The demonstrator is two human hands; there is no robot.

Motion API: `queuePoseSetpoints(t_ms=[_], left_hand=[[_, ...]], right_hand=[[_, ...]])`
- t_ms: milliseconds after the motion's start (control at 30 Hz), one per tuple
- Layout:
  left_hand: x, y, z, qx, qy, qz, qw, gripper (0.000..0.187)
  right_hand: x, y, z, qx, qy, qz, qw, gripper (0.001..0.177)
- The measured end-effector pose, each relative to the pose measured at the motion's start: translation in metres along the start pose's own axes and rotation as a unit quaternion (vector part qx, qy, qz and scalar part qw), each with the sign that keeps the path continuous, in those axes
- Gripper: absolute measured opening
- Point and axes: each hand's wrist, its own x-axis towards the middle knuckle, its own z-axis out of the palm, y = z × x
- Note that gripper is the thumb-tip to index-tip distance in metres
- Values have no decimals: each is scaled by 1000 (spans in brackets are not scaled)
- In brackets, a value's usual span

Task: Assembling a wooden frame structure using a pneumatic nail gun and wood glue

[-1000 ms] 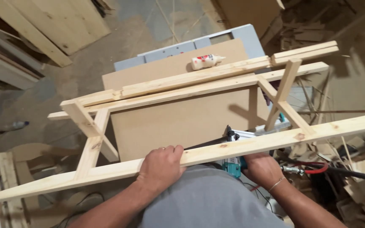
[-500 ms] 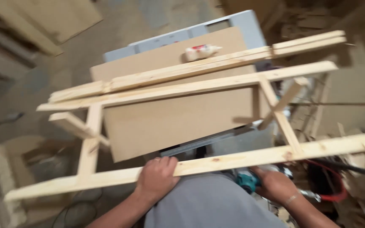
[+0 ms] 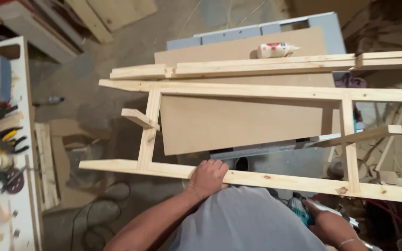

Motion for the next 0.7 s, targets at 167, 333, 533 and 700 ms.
queuePoseSetpoints(t_ms=[167, 333, 533, 700], left_hand=[[15, -13, -37, -110, -109, 9, 988, 51], [38, -24, -80, -144, -411, 0, 900, 39], [20, -22, -67, -131, -320, 15, 938, 49], [31, -4, -61, -133, -327, 16, 935, 57]], right_hand=[[-23, -21, 24, -17, 25, 7, 1000, 83], [-56, -50, 35, 1, 24, 41, 999, 83], [-62, -58, 84, 64, 65, 43, 995, 83], [-74, -66, 104, 114, 78, 42, 990, 74]])
